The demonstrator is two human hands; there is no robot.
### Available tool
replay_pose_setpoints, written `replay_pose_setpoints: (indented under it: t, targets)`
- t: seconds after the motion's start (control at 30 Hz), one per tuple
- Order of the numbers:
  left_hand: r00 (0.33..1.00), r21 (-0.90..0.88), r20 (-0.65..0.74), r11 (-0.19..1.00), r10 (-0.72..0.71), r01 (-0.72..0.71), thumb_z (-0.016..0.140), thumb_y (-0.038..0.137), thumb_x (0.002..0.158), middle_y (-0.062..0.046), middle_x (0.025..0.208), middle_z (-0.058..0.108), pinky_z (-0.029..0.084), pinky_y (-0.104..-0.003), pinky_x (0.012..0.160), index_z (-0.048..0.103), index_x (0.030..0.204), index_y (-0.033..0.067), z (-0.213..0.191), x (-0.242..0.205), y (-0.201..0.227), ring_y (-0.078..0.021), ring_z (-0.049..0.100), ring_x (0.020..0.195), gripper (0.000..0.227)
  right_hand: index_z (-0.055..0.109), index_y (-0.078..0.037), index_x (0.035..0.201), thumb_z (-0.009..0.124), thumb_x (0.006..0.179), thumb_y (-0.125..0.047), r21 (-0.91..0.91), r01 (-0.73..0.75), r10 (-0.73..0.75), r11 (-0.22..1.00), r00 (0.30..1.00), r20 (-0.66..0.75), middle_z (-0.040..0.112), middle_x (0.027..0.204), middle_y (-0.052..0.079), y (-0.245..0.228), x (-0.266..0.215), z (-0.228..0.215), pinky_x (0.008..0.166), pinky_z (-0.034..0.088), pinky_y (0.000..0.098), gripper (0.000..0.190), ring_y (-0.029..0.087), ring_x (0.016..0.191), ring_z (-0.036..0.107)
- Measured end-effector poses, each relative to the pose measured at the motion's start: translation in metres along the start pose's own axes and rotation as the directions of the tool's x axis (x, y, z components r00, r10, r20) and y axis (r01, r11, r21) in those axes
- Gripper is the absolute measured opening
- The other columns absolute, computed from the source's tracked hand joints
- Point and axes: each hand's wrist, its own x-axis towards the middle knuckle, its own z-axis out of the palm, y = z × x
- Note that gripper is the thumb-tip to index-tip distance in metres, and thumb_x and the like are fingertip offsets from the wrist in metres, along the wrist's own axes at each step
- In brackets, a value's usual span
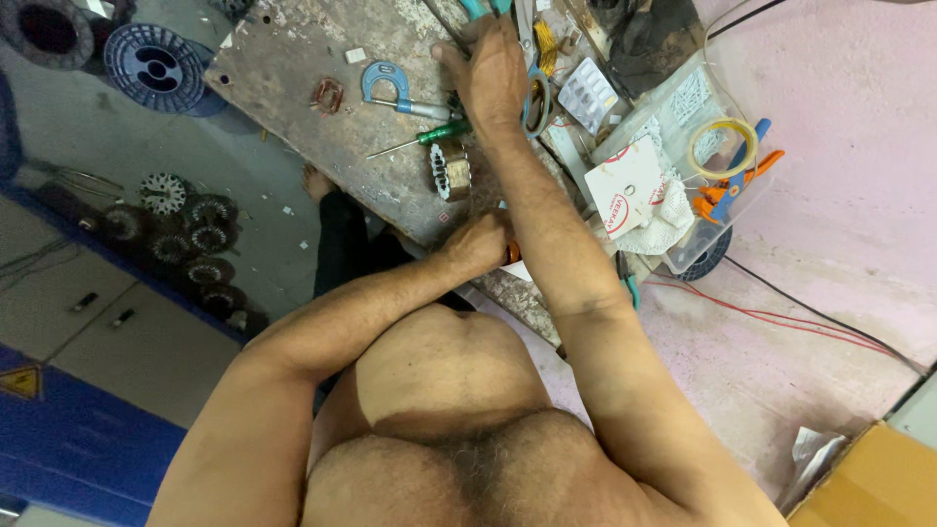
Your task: The person winds copper wire by hand around a small white square core, using a wooden stick to press and align the turns. The person repeatedly adjusts the coil and the core, occasionally picking up and setting down the stick while continuing to wind the wire.
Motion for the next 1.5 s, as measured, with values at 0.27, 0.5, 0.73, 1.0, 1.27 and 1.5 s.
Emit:
replay_pose_setpoints:
  t: [0.27,0.5,0.73,1.0,1.27,1.5]
  targets:
    - [0.985,-0.027,0.087,0.988,-0.147,0.149,0.067,0.016,0.088,-0.024,0.096,0.074,0.056,-0.051,0.08,0.075,0.096,0.0024,-0.008,0.006,0.012,-0.0418,0.071,0.089,0.018,0.07,-0.005,0.094,0.094,0.071,-0.039,-0.051,-0.045,0.044,0.998,0.999,-0.021,0.07,0.096,0.013,-0.01,-0.002,-0.006,0.073,0.054,0.0489,0.048,0.034,0.085,0.069]
    - [0.956,-0.156,0.138,0.948,-0.258,0.278,0.06,0.023,0.095,-0.02,0.103,0.075,0.056,-0.047,0.083,0.071,0.112,0.0042,-0.024,0.008,0.027,-0.0341,0.072,0.097,0.028,0.072,-0.006,0.092,0.092,0.075,-0.036,-0.013,-0.059,0.058,0.998,0.997,-0.043,0.07,0.096,0.014,-0.017,-0.006,-0.003,0.073,0.054,0.0484,0.04,0.034,0.083,0.07]
    - [0.991,-0.188,0.043,0.973,-0.126,0.132,0.058,0.023,0.097,-0.025,0.107,0.073,0.055,-0.051,0.085,0.069,0.114,0.0024,-0.017,0.009,0.02,-0.0408,0.069,0.101,0.029,0.071,-0.006,0.088,0.091,0.076,-0.027,0.095,-0.067,0.071,0.993,0.997,-0.04,0.072,0.08,0.008,-0.015,-0.005,0.0,0.07,0.055,0.0442,0.031,0.026,0.072,0.071]
    - [0.98,-0.129,0.058,0.972,-0.189,0.195,0.061,0.005,0.086,-0.023,0.102,0.074,0.057,-0.048,0.086,0.073,0.099,0.0025,-0.01,-0.001,0.013,-0.0395,0.072,0.097,0.018,0.074,-0.006,0.085,0.085,0.081,-0.02,0.362,-0.199,0.178,0.911,0.98,0.089,0.078,0.077,0.004,-0.014,-0.007,-0.027,0.06,0.061,0.0348,0.018,0.016,0.064,0.078]
    - [0.999,0.056,-0.012,0.997,0.045,-0.044,0.058,-0.007,0.078,-0.017,0.11,0.072,0.054,-0.047,0.095,0.074,0.109,0.0072,0.001,0.0,0.007,-0.0383,0.067,0.105,0.038,0.072,-0.001,0.087,0.089,0.084,-0.01,0.361,0.072,-0.02,0.93,0.989,-0.144,0.072,0.082,0.007,-0.04,-0.048,-0.127,0.062,0.055,0.0301,0.02,0.017,0.067,0.071]
    - [0.996,0.108,-0.044,0.992,0.077,-0.072,0.068,-0.002,0.078,-0.014,0.103,0.072,0.053,-0.049,0.087,0.076,0.099,0.012,0.007,0.0,-0.004,-0.0397,0.065,0.099,0.026,0.072,-0.008,0.084,0.078,0.088,-0.001,0.639,0.56,-0.275,0.527,0.824,-0.495,0.07,0.088,0.003,-0.072,-0.152,-0.277,0.066,0.055,0.0273,0.011,0.016,0.081,0.067]
